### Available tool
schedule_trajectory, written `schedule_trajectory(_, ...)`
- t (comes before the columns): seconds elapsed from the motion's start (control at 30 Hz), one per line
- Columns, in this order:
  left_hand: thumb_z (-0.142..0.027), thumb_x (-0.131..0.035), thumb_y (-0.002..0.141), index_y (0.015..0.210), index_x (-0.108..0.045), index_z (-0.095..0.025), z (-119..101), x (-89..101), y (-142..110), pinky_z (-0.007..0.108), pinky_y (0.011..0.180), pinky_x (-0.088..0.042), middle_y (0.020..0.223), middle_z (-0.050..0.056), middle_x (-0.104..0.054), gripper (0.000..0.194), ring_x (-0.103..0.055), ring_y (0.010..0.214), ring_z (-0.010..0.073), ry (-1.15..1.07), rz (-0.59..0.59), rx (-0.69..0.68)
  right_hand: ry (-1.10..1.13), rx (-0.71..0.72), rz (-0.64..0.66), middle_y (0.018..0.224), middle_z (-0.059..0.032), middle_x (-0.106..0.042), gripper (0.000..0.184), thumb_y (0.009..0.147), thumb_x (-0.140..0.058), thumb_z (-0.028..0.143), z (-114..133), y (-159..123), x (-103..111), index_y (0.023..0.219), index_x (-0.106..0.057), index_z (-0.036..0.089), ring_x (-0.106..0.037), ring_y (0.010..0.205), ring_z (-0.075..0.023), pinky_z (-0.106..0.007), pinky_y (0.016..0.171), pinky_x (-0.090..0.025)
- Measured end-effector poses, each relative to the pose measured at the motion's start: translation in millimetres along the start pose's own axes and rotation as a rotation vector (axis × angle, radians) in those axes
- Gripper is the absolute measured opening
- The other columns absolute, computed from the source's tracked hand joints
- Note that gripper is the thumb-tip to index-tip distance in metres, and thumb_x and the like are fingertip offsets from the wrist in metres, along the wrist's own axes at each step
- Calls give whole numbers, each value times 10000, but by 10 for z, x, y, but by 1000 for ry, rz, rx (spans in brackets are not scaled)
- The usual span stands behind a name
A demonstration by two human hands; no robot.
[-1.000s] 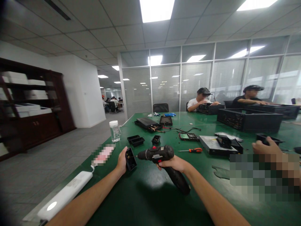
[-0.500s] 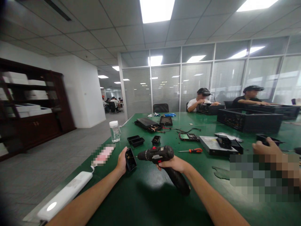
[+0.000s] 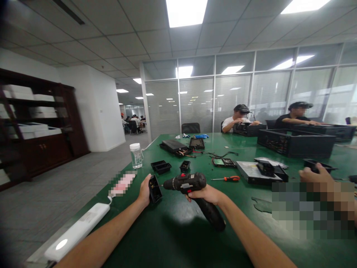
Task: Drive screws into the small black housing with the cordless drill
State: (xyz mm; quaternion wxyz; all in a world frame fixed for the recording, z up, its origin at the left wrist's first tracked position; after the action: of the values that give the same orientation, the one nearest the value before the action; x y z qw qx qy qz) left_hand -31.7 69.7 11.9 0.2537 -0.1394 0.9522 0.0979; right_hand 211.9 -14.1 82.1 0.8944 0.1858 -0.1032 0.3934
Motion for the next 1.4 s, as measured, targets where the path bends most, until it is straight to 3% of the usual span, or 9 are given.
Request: schedule_trajectory(1.4,-508,-728,587,751,-635,-149,-16,-14,-2,280,650,-433,627,-11,-610,405,-576,617,157,5,18,-13,4,-15,-7,797,-60,-614,309,792,-633,382,-27,4,6,892,-643,90,-554,773,-167,-318,803,-415)
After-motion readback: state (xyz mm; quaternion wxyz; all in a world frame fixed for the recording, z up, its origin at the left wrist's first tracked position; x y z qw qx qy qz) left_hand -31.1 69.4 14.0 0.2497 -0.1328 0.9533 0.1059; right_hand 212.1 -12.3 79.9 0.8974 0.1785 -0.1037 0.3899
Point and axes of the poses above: each hand's wrist, its own y-axis towards the middle knuckle, its own x-axis out of the back of the hand, z = x × y, the point moved 9 cm from there along y, towards the middle knuckle
